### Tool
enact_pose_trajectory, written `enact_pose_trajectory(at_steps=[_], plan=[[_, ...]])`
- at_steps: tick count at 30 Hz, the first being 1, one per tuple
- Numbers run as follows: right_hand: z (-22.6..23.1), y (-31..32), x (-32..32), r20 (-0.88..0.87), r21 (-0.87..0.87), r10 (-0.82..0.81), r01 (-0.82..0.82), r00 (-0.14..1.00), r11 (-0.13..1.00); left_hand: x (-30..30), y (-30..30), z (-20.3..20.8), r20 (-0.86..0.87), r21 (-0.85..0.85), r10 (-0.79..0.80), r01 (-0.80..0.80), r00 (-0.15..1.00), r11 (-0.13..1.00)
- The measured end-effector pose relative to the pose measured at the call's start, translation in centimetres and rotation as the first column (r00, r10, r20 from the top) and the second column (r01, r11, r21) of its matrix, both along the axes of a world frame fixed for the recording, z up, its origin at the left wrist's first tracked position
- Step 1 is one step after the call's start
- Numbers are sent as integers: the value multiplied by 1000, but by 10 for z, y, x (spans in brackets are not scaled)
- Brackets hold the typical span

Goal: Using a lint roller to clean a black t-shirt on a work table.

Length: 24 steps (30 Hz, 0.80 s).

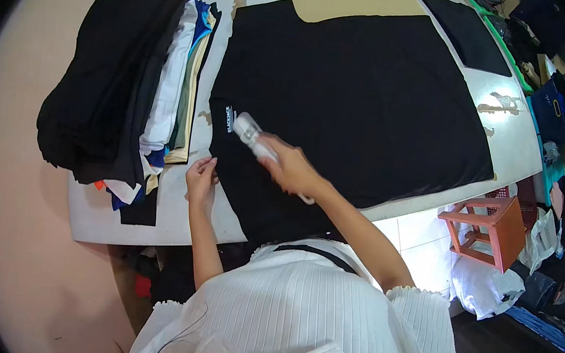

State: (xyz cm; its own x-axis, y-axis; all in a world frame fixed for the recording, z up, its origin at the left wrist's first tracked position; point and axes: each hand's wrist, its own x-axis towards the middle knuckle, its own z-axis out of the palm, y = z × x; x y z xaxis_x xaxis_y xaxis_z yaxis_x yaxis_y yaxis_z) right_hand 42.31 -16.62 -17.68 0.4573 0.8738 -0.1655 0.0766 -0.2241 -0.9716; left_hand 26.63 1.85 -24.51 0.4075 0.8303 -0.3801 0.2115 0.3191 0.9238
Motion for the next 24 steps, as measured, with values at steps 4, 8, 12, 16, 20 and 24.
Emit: enact_pose_trajectory(at_steps=[4,8,12,16,20,24], plan=[[-29,10,-2,409,-48,-150,186,900,981,4,2,7,3,-44,-13,13,1000,999],[4,-5,-47,2,-141,593,-587,805,797,-10,16,-5,-29,-80,25,-27,999,996],[8,-38,-12,-487,17,371,-416,791,909,2,4,7,-84,-8,-19,18,996,1000],[-15,-108,38,-461,-98,-371,370,806,924,-10,6,-3,-91,150,-144,157,985,976],[-32,-161,48,-25,55,-887,887,460,459,-7,1,-13,-3,149,-89,88,996,985],[-22,-147,10,14,-48,-740,740,672,671,-1,-7,-12,-213,653,61,95,975,752]])
